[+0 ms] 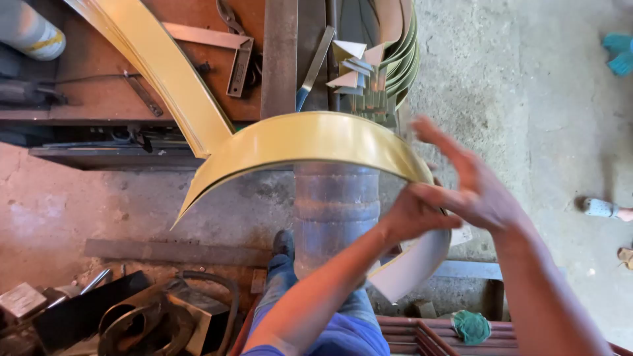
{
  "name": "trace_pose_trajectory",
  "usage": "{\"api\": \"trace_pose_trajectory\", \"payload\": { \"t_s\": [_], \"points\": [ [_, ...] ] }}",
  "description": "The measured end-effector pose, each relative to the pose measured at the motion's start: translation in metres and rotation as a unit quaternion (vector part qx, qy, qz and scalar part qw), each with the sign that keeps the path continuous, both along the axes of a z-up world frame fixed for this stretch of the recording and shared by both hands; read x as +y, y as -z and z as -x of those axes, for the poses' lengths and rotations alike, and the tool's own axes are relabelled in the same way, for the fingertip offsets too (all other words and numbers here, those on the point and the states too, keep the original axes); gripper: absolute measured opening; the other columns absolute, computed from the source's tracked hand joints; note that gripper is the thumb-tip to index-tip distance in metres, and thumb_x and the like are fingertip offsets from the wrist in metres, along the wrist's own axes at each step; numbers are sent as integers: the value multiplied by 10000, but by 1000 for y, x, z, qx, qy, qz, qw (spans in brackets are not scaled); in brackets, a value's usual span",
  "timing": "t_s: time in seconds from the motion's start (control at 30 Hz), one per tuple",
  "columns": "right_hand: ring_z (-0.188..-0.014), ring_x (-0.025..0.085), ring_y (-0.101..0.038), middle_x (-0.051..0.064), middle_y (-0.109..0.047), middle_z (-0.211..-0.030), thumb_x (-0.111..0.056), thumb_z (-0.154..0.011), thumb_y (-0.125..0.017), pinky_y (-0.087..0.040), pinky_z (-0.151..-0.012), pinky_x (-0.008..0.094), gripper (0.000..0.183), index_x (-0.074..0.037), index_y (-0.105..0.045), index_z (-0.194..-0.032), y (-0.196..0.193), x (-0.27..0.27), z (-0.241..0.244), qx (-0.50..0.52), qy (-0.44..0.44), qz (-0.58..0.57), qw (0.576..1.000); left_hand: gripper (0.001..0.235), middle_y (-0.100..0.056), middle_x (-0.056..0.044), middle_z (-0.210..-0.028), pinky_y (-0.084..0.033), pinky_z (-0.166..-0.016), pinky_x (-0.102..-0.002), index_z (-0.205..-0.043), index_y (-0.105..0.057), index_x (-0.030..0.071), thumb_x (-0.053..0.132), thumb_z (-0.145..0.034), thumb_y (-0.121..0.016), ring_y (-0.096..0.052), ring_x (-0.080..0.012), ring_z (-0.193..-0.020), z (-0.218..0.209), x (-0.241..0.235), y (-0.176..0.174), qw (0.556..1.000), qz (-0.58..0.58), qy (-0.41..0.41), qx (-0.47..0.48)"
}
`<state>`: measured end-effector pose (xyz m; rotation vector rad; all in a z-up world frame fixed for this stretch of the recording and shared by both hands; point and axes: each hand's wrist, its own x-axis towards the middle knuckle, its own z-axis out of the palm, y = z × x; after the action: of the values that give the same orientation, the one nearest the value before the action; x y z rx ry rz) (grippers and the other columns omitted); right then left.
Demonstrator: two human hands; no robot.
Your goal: Bending metal strips over a cylindrical object to curve them and then organizing the pieces.
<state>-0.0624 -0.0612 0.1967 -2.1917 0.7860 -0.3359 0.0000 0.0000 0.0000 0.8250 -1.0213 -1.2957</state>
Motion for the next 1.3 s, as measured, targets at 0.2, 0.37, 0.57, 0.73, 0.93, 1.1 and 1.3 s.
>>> {"api": "trace_pose_trajectory", "payload": {
  "t_s": [0.2,0.37,0.57,0.73,0.93,1.1,1.3],
  "points": [
    [-1232,296,-661,207,-709,-1305,-424,-646,-891,-487,-1056,428,956,-14,-517,-1424,130,91,75,132,263,-144,945,872,-596,-64,-1152,-521,-866,-253,-1298,-495,13,378,-652,-954,-575,-106,-997,-74,-62,-50,975,-51,-211,47],
    [-962,296,-736,186,-734,-1022,-369,-769,-838,-557,-814,439,687,-24,-590,-1308,192,152,66,168,414,-76,891,704,-636,-68,-1050,-532,-803,-274,-1149,-583,-26,366,-690,-945,-583,-139,-931,-89,-67,-58,957,-83,-260,96],
    [-734,154,-560,115,-675,-741,-295,-930,-717,-525,-676,381,317,-8,-753,-1060,233,154,142,99,397,-194,892,625,-653,-53,-1131,-525,-924,-345,-1234,-539,84,353,-756,-839,-631,-155,-1031,-190,-11,-46,905,-98,-348,224],
    [-757,116,-638,108,-787,-775,-256,-871,-762,-580,-710,341,325,-25,-765,-1101,274,150,212,138,301,-252,909,567,-686,-22,-1092,-514,-947,-365,-1230,-519,172,341,-777,-814,-687,-155,-1037,-260,24,16,805,-118,-485,320],
    [-908,142,-736,113,-849,-972,-208,-862,-751,-589,-820,319,393,-10,-742,-1201,227,153,144,110,313,-357,873,582,-726,-18,-810,-577,-901,-363,-983,-655,30,552,-813,-847,-709,-175,-802,-284,-18,-33,913,-152,-377,37],
    [-792,237,-684,211,-769,-958,-187,-889,-718,-543,-706,379,397,143,-706,-1110,168,88,48,-39,464,-347,814,919,-608,-263,-1266,-470,-1024,-465,-1326,-560,-76,604,-794,-873,-563,-337,-1213,-297,-70,27,845,-114,-351,-387],
    [-852,233,-696,168,-720,-1003,-115,-887,-685,-575,-752,394,303,78,-661,-1120,169,-69,-59,-196,448,-313,815,1102,-168,-220,-1640,-190,-1177,-628,-1573,-226,59,524,-764,-811,-117,-436,-1520,-298,-70,86,719,-327,-224,-570]
  ]
}}
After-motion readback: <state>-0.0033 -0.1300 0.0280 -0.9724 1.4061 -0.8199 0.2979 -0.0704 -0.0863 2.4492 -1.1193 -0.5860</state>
